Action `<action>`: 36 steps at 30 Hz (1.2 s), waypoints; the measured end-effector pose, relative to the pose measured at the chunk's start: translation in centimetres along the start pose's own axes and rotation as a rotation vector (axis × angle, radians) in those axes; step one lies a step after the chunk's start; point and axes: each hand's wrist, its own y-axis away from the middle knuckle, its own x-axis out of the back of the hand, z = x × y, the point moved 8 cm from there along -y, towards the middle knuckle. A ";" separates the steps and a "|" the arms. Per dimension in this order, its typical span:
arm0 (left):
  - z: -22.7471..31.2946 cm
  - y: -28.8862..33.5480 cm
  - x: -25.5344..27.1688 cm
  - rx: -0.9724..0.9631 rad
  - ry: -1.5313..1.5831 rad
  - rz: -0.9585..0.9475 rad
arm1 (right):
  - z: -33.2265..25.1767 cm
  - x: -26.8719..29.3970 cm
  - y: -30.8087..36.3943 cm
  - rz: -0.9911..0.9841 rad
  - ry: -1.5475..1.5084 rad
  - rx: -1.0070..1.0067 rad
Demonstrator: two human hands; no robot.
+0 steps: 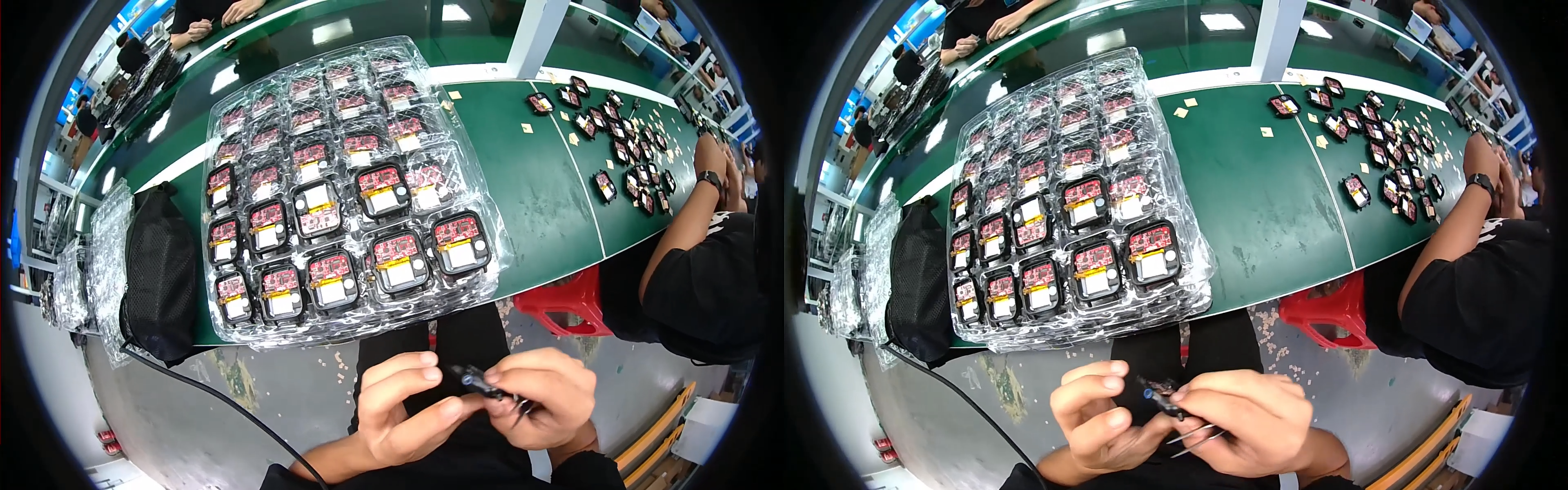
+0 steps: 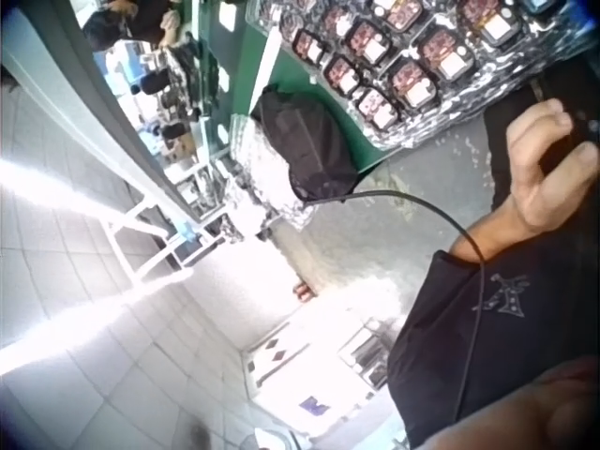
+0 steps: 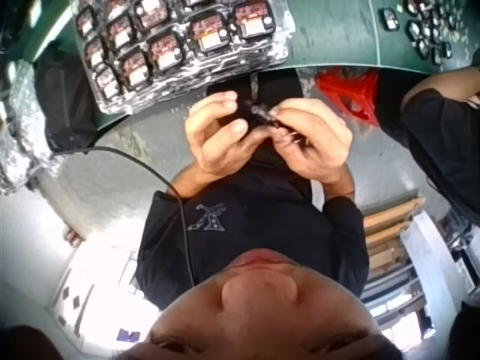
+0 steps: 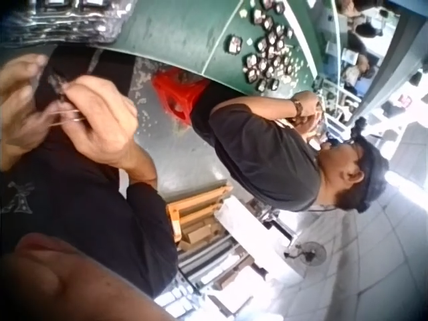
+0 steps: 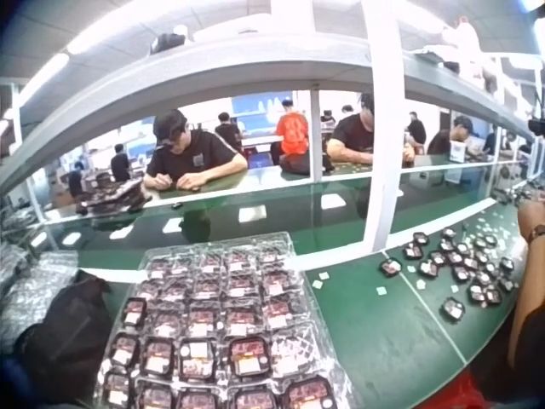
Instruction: Assemble internal components of an electronic device using a small tool.
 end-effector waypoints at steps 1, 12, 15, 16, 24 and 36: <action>0.3 -0.2 0.5 -0.014 -0.053 0.013 | -0.2 0.9 -0.7 0.069 0.058 0.018; -0.2 3.9 0.8 0.205 0.029 -0.125 | 0.9 0.0 -12.9 -0.034 0.521 0.355; -0.2 3.8 0.7 0.228 0.063 -0.145 | 1.9 -0.6 -13.3 -0.153 0.569 0.275; -0.2 3.7 0.5 0.233 0.070 -0.176 | 2.3 -0.6 -13.2 -0.186 0.566 0.236; -1.9 4.0 1.4 0.250 0.083 -0.176 | 4.2 3.4 -10.9 0.207 0.345 -0.006; -3.6 4.6 0.2 0.299 0.359 -0.204 | 14.9 10.6 -1.6 0.447 0.997 -0.576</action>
